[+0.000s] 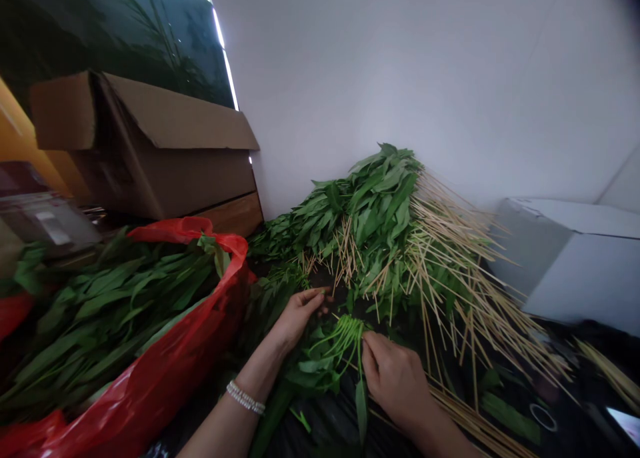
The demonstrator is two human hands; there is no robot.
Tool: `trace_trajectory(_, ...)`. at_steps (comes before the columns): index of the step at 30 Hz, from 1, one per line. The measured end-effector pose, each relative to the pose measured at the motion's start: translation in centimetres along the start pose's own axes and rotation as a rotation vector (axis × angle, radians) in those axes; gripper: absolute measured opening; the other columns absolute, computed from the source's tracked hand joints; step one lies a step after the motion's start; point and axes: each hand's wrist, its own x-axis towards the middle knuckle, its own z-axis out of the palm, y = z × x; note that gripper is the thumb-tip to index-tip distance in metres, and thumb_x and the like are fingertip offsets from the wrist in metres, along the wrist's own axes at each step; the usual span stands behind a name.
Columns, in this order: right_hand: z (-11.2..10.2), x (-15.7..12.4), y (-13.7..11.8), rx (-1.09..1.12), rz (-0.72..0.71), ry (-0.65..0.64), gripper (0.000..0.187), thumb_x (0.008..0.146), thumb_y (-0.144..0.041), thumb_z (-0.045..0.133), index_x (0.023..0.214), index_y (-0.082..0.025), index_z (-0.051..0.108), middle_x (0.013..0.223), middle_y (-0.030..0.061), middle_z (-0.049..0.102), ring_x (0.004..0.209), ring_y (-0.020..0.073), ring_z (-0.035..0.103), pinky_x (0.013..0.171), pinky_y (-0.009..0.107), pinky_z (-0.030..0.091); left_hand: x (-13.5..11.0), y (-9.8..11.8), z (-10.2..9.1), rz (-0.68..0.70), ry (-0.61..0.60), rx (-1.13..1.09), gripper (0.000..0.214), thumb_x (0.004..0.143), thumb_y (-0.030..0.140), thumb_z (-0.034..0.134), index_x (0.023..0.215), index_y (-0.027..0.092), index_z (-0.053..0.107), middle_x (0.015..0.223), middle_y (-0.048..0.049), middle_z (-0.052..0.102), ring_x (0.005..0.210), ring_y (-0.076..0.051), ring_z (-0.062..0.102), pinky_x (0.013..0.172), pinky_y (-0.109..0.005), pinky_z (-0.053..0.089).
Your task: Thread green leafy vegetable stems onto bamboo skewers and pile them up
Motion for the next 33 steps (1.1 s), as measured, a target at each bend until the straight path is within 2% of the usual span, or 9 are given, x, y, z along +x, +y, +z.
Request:
trace_trajectory(4, 0.2, 0.0, 0.2, -0.032, 0.033, 0.033, 0.024, 0.093, -0.018, 0.031, 0.088, -0.02, 0.054, 0.073, 0.001, 0.062, 0.064, 0.0129, 0.062, 0.056, 0.024, 0.034, -0.1, 0.0, 0.2, 0.017, -0.101, 0.015, 0.041, 0.069, 0.036, 0.073, 0.102, 0.013, 0.067, 0.089, -0.0088, 0.072, 0.06, -0.01, 0.059, 0.059, -0.022, 0.043)
trace_trajectory(8, 0.4, 0.0, 0.5, -0.066, 0.039, 0.039, 0.025, 0.094, -0.017, 0.03, 0.096, -0.02, 0.055, 0.079, 0.0024, 0.065, 0.067, 0.0136, 0.064, 0.055, 0.023, 0.036, -0.3, 0.0, 0.4, 0.017, -0.082, 0.068, 0.031, 0.067, 0.035, 0.076, 0.088, 0.013, 0.068, 0.082, -0.0068, 0.072, 0.058, -0.01, 0.059, 0.059, -0.021, 0.043)
trace_trajectory(12, 0.5, 0.0, 0.5, -0.078, 0.042, 0.025, 0.026, 0.094, -0.016, 0.03, 0.096, -0.02, 0.056, 0.078, 0.003, 0.065, 0.069, 0.0148, 0.065, 0.056, 0.024, 0.039, -0.5, 0.2, 0.6, 0.007, -0.086, 0.106, 0.029, 0.067, 0.034, 0.076, 0.086, 0.012, 0.071, 0.07, -0.0041, 0.071, 0.058, -0.011, 0.06, 0.062, -0.021, 0.045)
trace_trajectory(19, 0.5, -0.1, 0.6, -0.094, 0.065, -0.016, 0.027, 0.093, -0.015, 0.031, 0.099, -0.019, 0.057, 0.08, 0.0036, 0.066, 0.071, 0.016, 0.066, 0.057, 0.024, 0.042, -0.8, 0.6, 1.0, -0.001, -0.094, 0.071, 0.034, 0.063, 0.034, 0.079, 0.086, 0.011, 0.072, 0.079, -0.0075, 0.073, 0.056, -0.011, 0.061, 0.061, -0.023, 0.047)
trace_trajectory(24, 0.2, 0.0, 0.4, -0.106, 0.112, -0.092, 0.027, 0.092, -0.013, 0.033, 0.096, -0.02, 0.059, 0.086, 0.0034, 0.067, 0.076, 0.0156, 0.066, 0.06, 0.022, 0.043, -0.9, 0.7, 1.0, 0.005, -0.088, 0.069, 0.034, 0.061, 0.035, 0.08, 0.084, 0.011, 0.072, 0.077, -0.0064, 0.073, 0.056, -0.011, 0.061, 0.06, -0.023, 0.047)
trace_trajectory(27, 0.1, 0.0, 0.3, -0.108, 0.135, -0.125, 0.028, 0.092, -0.011, 0.034, 0.096, -0.02, 0.06, 0.087, 0.0038, 0.067, 0.08, 0.0163, 0.066, 0.062, 0.023, 0.044, -1.0, 0.7, 1.3, 0.015, -0.071, 0.103, 0.034, 0.06, 0.036, 0.08, 0.082, 0.011, 0.072, 0.069, -0.0047, 0.072, 0.054, -0.011, 0.06, 0.06, -0.023, 0.047)
trace_trajectory(33, 0.1, 0.0, 0.4, -0.1, 0.147, -0.126, 0.029, 0.09, -0.01, 0.034, 0.101, -0.019, 0.059, 0.085, 0.0036, 0.067, 0.08, 0.0179, 0.066, 0.063, 0.025, 0.045, -1.2, 1.0, 2.0, 0.052, -0.062, 0.19, 0.037, 0.06, 0.042, 0.078, 0.078, 0.01, 0.073, 0.065, -0.0059, 0.071, 0.056, -0.014, 0.061, 0.059, -0.024, 0.046)
